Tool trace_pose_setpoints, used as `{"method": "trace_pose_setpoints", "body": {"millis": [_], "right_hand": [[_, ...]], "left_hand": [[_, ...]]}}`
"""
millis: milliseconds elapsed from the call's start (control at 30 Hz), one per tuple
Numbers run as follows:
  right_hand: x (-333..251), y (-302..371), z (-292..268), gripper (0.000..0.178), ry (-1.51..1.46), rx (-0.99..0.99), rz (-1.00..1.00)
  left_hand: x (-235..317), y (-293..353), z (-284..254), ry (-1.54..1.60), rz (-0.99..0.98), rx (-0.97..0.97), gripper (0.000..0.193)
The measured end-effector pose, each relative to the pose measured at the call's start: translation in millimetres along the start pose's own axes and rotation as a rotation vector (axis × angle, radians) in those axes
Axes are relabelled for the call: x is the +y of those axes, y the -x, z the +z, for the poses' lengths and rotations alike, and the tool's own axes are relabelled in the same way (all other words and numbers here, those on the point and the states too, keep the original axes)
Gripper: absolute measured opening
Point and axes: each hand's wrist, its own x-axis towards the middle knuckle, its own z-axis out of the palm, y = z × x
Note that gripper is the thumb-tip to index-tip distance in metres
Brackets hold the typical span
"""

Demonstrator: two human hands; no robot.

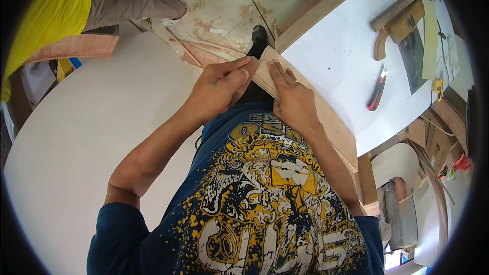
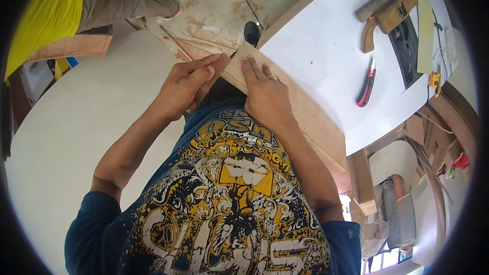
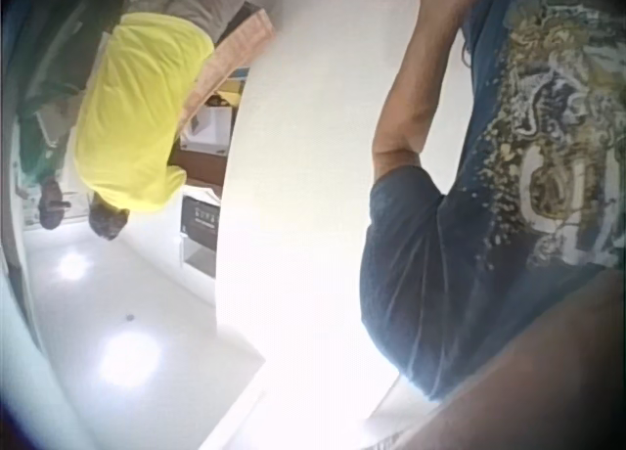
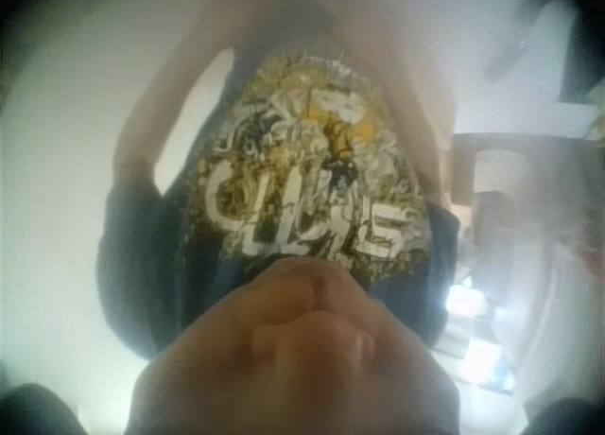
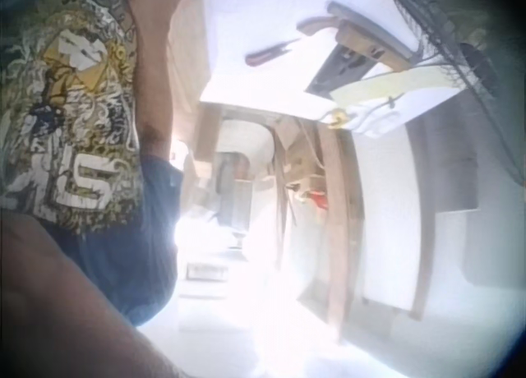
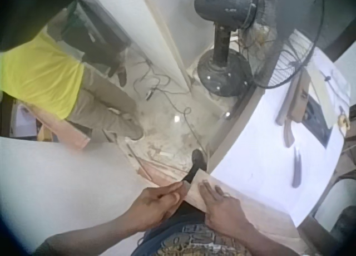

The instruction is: The person assembles a wooden cabinet by handling and positioning various panels and shelves. They work with two other people to fit the pieces together and secure them in place.

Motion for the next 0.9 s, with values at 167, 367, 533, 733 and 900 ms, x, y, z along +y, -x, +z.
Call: {"method": "trace_pose_setpoints", "body": {"millis": [167,367,533,733,900], "right_hand": [[0.2,-3.2,2.6,0.074,-0.018,0.011,0.023],[-3.4,-0.1,-4.2,0.082,0.009,0.0,0.026],[-3.0,2.9,5.0,0.075,0.023,0.013,0.026],[-5.1,2.6,7.2,0.074,0.041,0.025,0.03],[-3.4,5.3,11.1,0.07,0.08,-0.014,0.002]], "left_hand": [[-8.7,-28.8,11.6,0.07,0.039,0.019,0.053],[-74.6,-153.7,6.5,-0.081,0.133,-0.017,0.026],[-16.4,-48.2,-11.8,0.056,0.072,-0.057,0.048],[-7.7,-15.2,2.3,-0.009,0.07,-0.015,0.052],[-70.2,-120.2,6.9,0.032,-0.018,-0.022,0.051]]}}
